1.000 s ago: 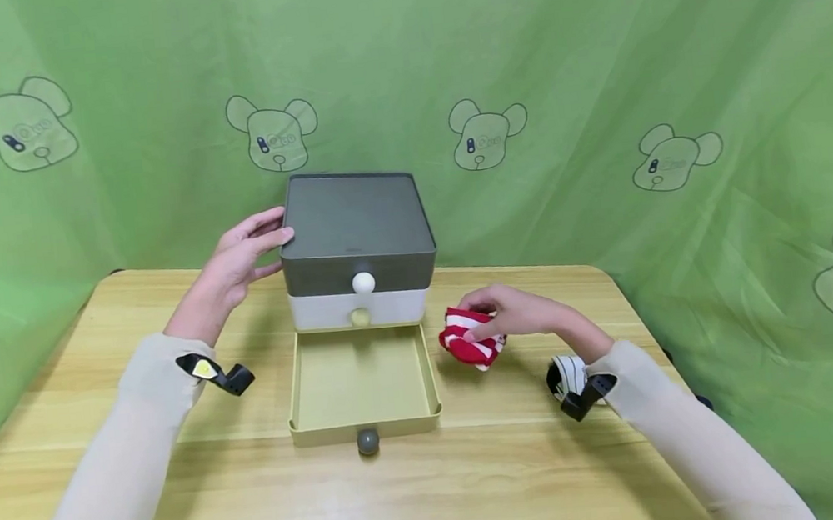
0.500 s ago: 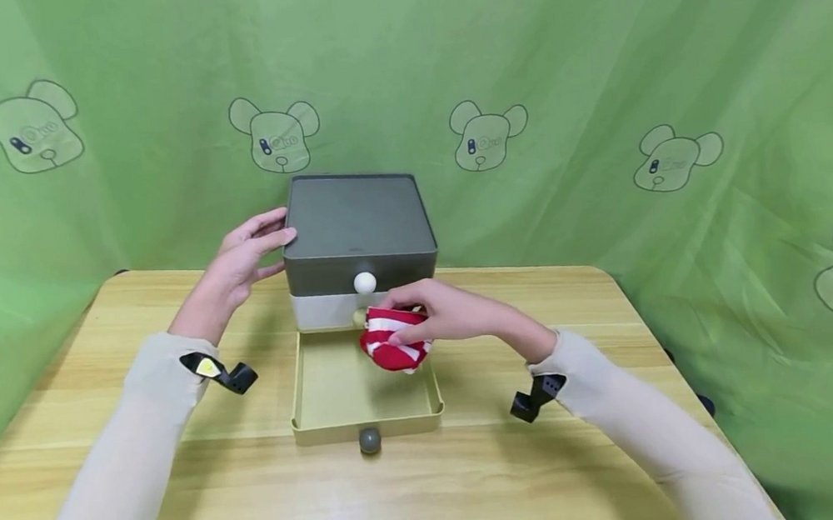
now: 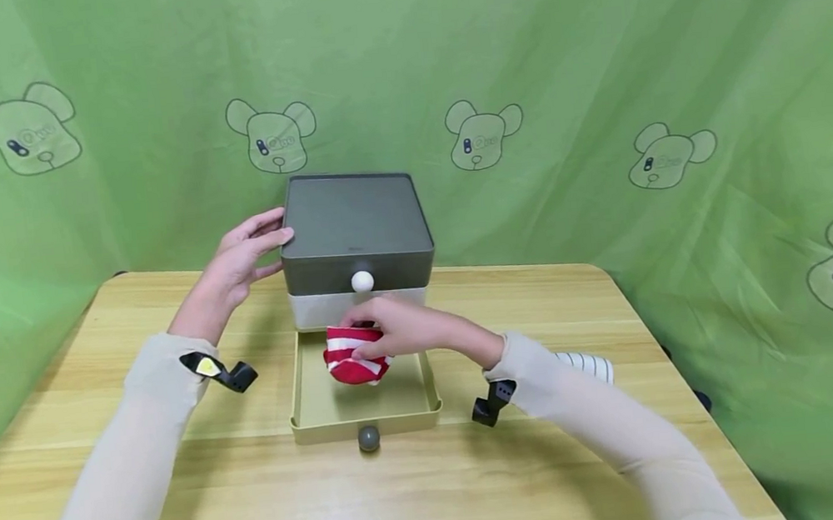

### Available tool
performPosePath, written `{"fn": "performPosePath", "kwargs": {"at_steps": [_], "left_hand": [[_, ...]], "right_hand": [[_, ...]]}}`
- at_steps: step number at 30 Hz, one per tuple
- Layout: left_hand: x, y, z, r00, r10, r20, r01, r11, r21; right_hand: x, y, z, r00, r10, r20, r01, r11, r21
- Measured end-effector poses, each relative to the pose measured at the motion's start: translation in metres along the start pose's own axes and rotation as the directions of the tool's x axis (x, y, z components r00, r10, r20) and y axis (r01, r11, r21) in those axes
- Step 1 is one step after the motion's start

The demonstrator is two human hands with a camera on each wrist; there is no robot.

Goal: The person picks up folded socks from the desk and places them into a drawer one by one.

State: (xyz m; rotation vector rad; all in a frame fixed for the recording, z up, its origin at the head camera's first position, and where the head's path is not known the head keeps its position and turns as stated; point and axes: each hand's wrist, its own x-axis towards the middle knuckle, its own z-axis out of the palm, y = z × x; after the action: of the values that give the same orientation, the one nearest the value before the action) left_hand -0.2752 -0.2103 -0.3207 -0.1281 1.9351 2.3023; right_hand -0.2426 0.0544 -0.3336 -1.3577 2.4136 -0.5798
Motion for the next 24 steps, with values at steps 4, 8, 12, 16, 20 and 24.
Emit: {"fn": "performPosePath", "kwargs": {"at_steps": [4,8,12,16,20,24], "left_hand": [[-0.001,0.000,0.000,1.000,-0.002,0.002,0.002,1.000,0.014],[-0.002,0.000,0.000,1.000,0.001,0.002,-0.001,1.000,0.024],[-0.001,0.000,0.000,1.000,0.002,0.003,-0.002,1.000,0.015],[-0.001,-0.001,0.000,1.000,0.003,0.003,-0.003,1.000,0.006],[-0.001,0.000,0.000,1.000,0.005,0.006,-0.005,1.000,0.002],[-0.001,-0.001,-0.001,1.000,0.005,0.007,-0.005,1.000,0.006]], "right_hand": [[0.009,0.001,0.010,1.000,-0.009,0.027,0.010,1.000,-0.015],[0.018,0.001,0.019,0.999,-0.019,0.051,0.020,1.000,-0.024],[0.026,-0.001,0.027,0.997,-0.015,0.077,0.017,0.999,-0.033],[0.033,-0.002,0.035,0.994,0.005,0.107,0.002,0.998,-0.067],[0.040,-0.001,0.042,0.991,0.018,0.131,-0.003,0.993,-0.117],[0.045,0.001,0.047,0.989,0.029,0.144,-0.009,0.990,-0.137]]}}
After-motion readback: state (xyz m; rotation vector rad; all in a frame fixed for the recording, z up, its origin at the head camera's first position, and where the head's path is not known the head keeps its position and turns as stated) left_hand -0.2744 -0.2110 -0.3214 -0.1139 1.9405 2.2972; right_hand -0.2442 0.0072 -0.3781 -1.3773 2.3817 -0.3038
